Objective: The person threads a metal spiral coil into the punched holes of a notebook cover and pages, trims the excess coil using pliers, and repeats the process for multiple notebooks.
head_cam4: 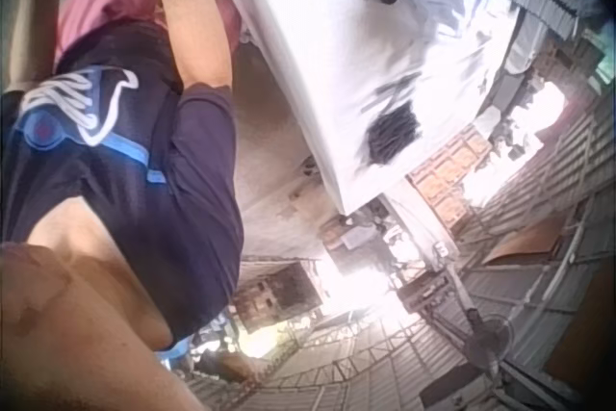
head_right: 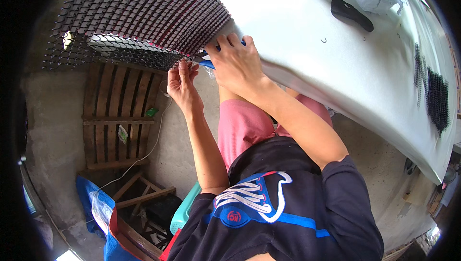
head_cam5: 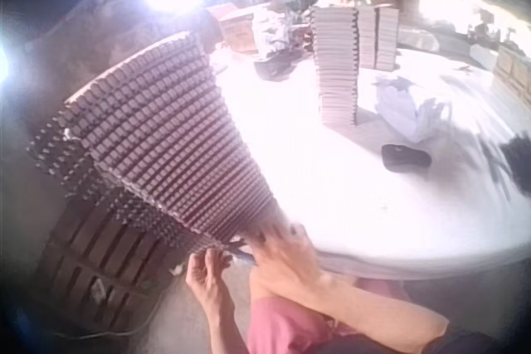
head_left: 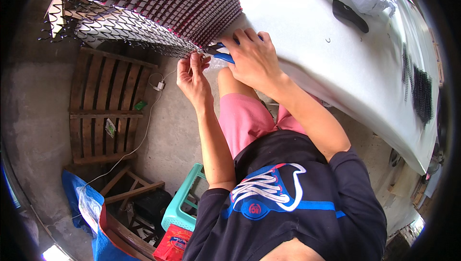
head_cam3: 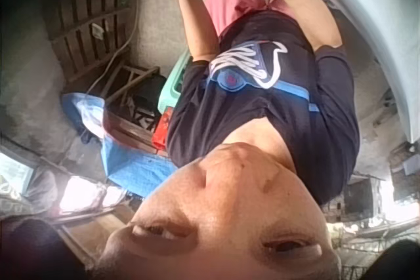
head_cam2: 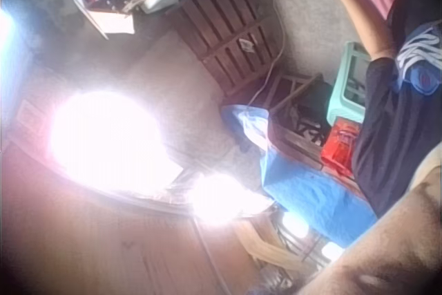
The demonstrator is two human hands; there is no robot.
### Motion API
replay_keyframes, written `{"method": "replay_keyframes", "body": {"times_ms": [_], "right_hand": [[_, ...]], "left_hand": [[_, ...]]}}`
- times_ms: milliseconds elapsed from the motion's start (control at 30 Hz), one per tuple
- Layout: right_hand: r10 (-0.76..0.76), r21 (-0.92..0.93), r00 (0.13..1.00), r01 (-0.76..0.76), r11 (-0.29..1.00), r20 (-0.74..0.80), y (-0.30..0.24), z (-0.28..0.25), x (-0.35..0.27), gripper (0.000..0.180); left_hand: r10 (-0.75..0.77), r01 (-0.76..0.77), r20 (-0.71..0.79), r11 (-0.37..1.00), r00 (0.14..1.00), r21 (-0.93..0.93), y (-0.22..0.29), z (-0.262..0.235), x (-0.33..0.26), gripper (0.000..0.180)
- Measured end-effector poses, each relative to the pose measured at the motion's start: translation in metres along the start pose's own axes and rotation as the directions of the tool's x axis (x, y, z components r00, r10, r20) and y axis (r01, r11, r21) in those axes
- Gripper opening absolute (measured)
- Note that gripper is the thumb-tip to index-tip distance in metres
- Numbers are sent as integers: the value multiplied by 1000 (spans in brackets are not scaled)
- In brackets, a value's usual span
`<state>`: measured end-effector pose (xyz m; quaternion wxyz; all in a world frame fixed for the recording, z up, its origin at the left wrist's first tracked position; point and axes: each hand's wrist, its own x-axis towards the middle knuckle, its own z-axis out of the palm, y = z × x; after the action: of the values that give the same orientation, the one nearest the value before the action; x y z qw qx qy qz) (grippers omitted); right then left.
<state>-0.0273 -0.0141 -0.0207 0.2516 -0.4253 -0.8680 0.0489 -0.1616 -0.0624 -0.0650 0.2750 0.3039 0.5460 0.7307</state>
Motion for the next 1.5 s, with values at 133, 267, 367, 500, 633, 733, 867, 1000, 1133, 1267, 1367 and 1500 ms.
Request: {"method": "replay_keyframes", "body": {"times_ms": [133, 267, 367, 500, 633, 733, 867, 1000, 1133, 1267, 1367, 1500], "right_hand": [[-3, 13, 1000, 3, 1000, 15, 4, 5, 1, 37], [18, -13, 991, -16, 1000, 136, 9, -2, 5, 36], [48, 40, 995, -52, 998, 83, 14, -8, 0, 38], [-44, 7, 991, 46, 999, -128, 9, -7, 1, 41], [-20, 32, 995, 23, 999, -99, 6, 2, 3, 42], [7, 48, 999, -6, 999, -32, 2, -2, 5, 41], [-9, 92, 999, 5, 996, 40, 7, 4, 7, 41], [34, 98, 985, -51, 994, 169, 10, 1, 8, 42], [-12, 62, 1000, 11, 998, 4, 10, -7, 3, 43], [-7, 48, 999, 9, 999, -46, 10, -9, 3, 39], [-41, 25, 996, 42, 999, -76, 6, -1, 5, 37], [-3, 68, 999, 7, 998, -50, 1, 0, 5, 36]], "left_hand": [[21, -21, -7, 1000, 1000, 12, -1, 2, -1, 19], [95, -95, -12, 995, 995, -16, 4, 6, -3, 20], [67, -71, 56, 995, 996, 68, 7, -3, 0, 22], [3, -2, 75, 1000, 997, -18, 6, -6, 2, 20], [4, -2, 77, 1000, 997, -24, 6, -6, 3, 19], [10, -6, 79, 999, 997, -46, 4, -7, 2, 18], [21, -15, 68, 996, 997, -86, 5, -2, 0, 19], [-2, 12, 50, 979, 999, -204, 2, -3, -4, 19], [-197, 286, 214, 775, 957, -564, 1, -13, -9, 24], [-440, 406, 150, 575, 886, -710, 26, 6, -7, 32], [-434, 427, 189, 554, 881, -714, 27, 2, 1, 41], [-413, 443, 222, 582, 883, -682, 20, 3, 11, 58]]}}
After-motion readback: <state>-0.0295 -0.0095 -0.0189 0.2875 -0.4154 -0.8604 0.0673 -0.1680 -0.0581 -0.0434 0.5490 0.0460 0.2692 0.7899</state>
